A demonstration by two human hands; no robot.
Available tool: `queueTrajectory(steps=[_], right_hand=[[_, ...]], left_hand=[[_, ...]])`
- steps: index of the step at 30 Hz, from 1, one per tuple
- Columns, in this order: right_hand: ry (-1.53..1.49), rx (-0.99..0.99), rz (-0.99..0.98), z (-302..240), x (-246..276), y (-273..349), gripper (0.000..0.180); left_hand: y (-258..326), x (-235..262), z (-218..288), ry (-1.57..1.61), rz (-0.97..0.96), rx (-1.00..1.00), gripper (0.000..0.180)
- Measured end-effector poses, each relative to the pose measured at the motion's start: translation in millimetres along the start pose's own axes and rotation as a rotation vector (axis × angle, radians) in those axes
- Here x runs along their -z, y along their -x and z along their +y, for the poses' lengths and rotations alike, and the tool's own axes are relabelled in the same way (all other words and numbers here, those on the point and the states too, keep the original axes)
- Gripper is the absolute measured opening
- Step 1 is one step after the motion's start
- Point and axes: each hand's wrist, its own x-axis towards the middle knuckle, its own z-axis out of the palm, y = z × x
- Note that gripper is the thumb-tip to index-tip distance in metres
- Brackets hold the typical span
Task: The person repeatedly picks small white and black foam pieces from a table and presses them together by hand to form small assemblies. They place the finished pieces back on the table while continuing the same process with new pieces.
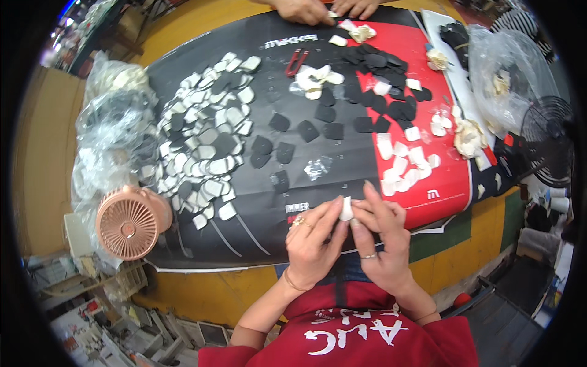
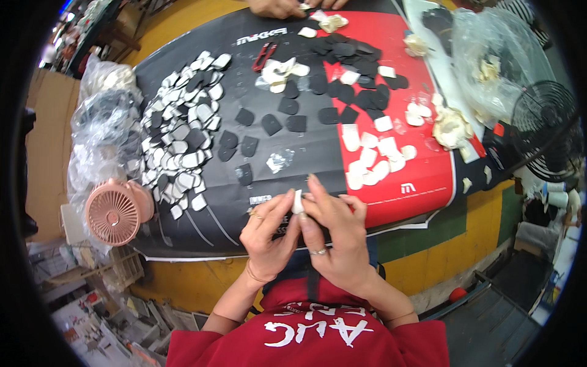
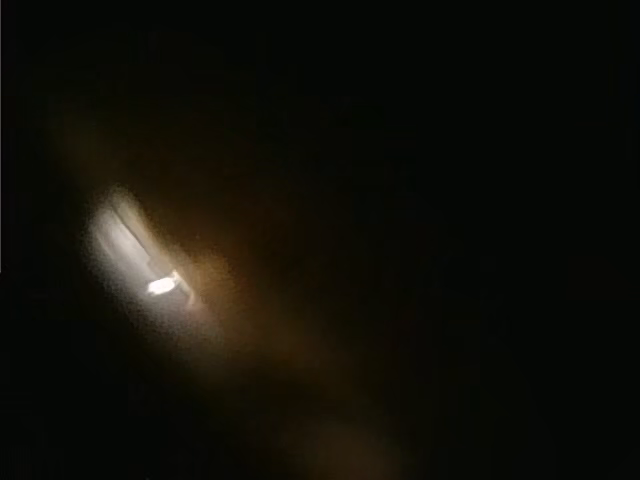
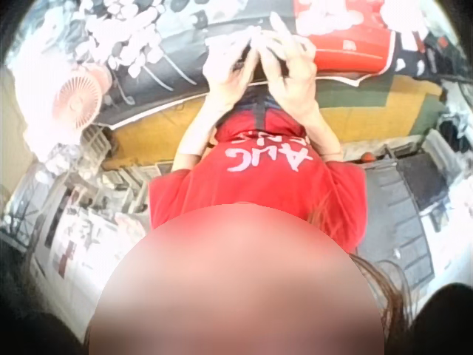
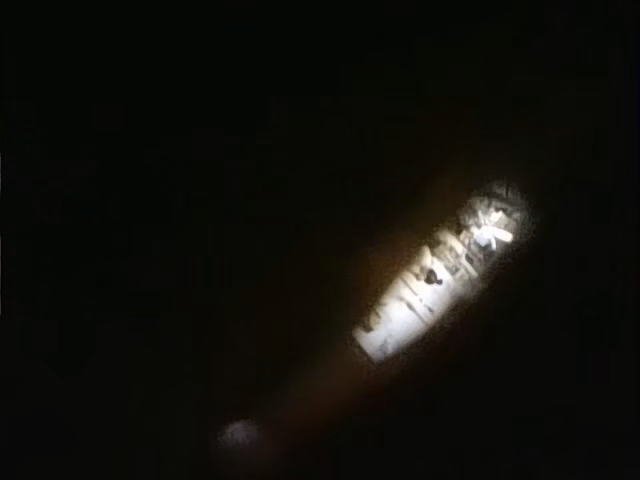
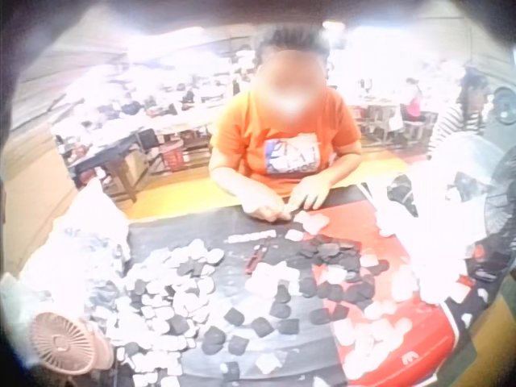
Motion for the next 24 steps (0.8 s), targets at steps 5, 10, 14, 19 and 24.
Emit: queueTrajectory(steps=[5,10,14,19,24], right_hand=[[-0.042,-0.013,-0.043,13.9,2.6,-10.0,0.059],[-0.453,-0.115,-0.15,24.2,-10.8,-9.8,0.041],[-0.532,-0.172,-0.002,29.8,-16.0,-6.4,0.018],[-0.564,-0.228,0.018,33.7,-12.5,-5.4,0.02],[-0.565,-0.356,0.076,43.9,0.9,-9.8,0.027]], left_hand=[[1.3,10.4,-1.7,0.236,-0.026,0.188,0.026],[3.5,13.8,4.2,0.559,-0.037,0.456,0.02],[6.3,10.1,10.3,0.539,-0.027,0.453,0.018],[5.9,19.2,-6.2,-0.103,-0.119,0.101,0.044],[8.3,51.0,-43.6,-0.677,-0.244,0.182,0.061]])
